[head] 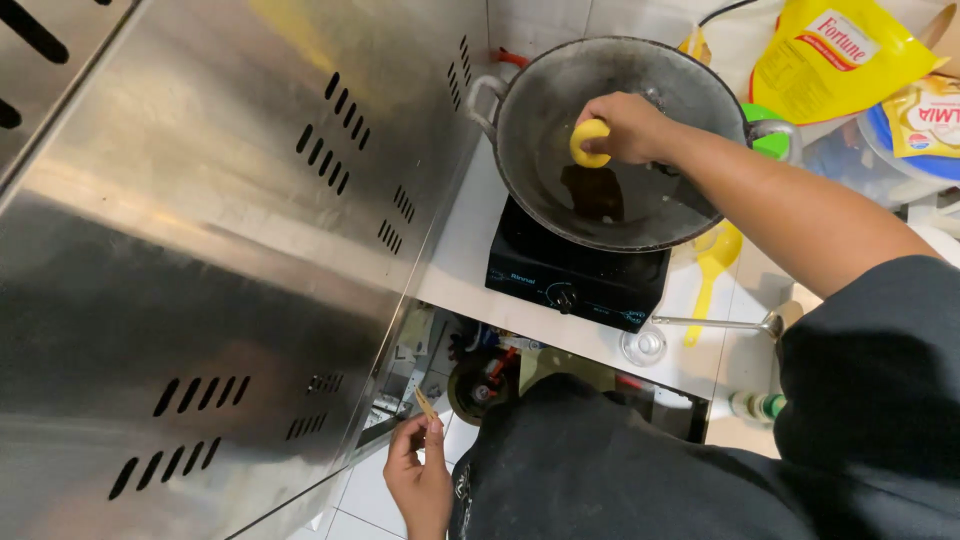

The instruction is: The person fries ring-shaped dough pieces in a wok of hot oil, using a wooden skewer to flip them. They remove the cooked donuts and place them on a paper towel-lined tray. The person also breaks open a finished donut to inspect the interior.

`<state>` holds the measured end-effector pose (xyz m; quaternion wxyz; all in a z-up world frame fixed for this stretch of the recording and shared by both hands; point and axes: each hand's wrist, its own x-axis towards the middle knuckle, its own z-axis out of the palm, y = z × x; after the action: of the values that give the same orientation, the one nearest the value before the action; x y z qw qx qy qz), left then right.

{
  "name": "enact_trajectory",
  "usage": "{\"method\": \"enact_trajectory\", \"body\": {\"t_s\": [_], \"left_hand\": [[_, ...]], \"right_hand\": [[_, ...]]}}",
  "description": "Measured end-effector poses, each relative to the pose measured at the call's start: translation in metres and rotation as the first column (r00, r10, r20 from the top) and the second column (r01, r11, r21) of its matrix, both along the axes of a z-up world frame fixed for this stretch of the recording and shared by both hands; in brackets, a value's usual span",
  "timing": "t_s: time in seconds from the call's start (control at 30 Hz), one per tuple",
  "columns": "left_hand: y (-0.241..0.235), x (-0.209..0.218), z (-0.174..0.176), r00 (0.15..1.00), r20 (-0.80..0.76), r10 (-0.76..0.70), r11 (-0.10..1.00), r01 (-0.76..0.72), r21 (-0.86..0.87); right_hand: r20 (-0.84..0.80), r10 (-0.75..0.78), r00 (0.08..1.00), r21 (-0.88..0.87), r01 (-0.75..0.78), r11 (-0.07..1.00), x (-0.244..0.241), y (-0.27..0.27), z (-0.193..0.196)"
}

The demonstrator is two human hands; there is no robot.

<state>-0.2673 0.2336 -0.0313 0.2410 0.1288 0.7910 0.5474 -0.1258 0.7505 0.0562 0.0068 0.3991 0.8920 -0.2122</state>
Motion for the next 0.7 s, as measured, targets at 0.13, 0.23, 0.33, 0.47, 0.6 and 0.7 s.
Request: {"method": "enact_trajectory", "body": {"t_s": [0.13,0.23,0.33,0.47,0.6,0.7], "left_hand": [[0.007,0.0,0.004,0.999,-0.052,-0.007,1.0,0.006,-0.018],[0.007,-0.002,-0.012,0.995,-0.104,0.002,0.998,0.005,0.07],[0.014,0.002,0.004,0.998,-0.064,0.026,0.999,-0.025,0.031],[0.016,0.004,0.005,0.997,-0.069,0.024,1.0,-0.024,0.005],[0.016,0.005,0.002,0.998,-0.056,0.033,0.999,-0.033,-0.002],[0.014,0.006,0.0,0.997,-0.063,0.035,0.999,-0.036,-0.011]], "right_hand": [[0.072,0.106,0.992,-0.028,-0.105,0.994,-0.001,0.007,-0.008],[0.053,0.175,0.983,0.008,-0.175,0.984,0.002,0.024,-0.03],[0.115,0.194,0.974,-0.002,-0.195,0.981,-0.001,0.027,-0.031],[0.06,0.276,0.959,0.093,-0.281,0.955,0.002,0.048,-0.052],[0.166,0.132,0.977,0.047,-0.142,0.989,-0.006,0.04,-0.037],[0.145,0.074,0.987,0.051,-0.082,0.995,-0.007,0.032,-0.023]]}}
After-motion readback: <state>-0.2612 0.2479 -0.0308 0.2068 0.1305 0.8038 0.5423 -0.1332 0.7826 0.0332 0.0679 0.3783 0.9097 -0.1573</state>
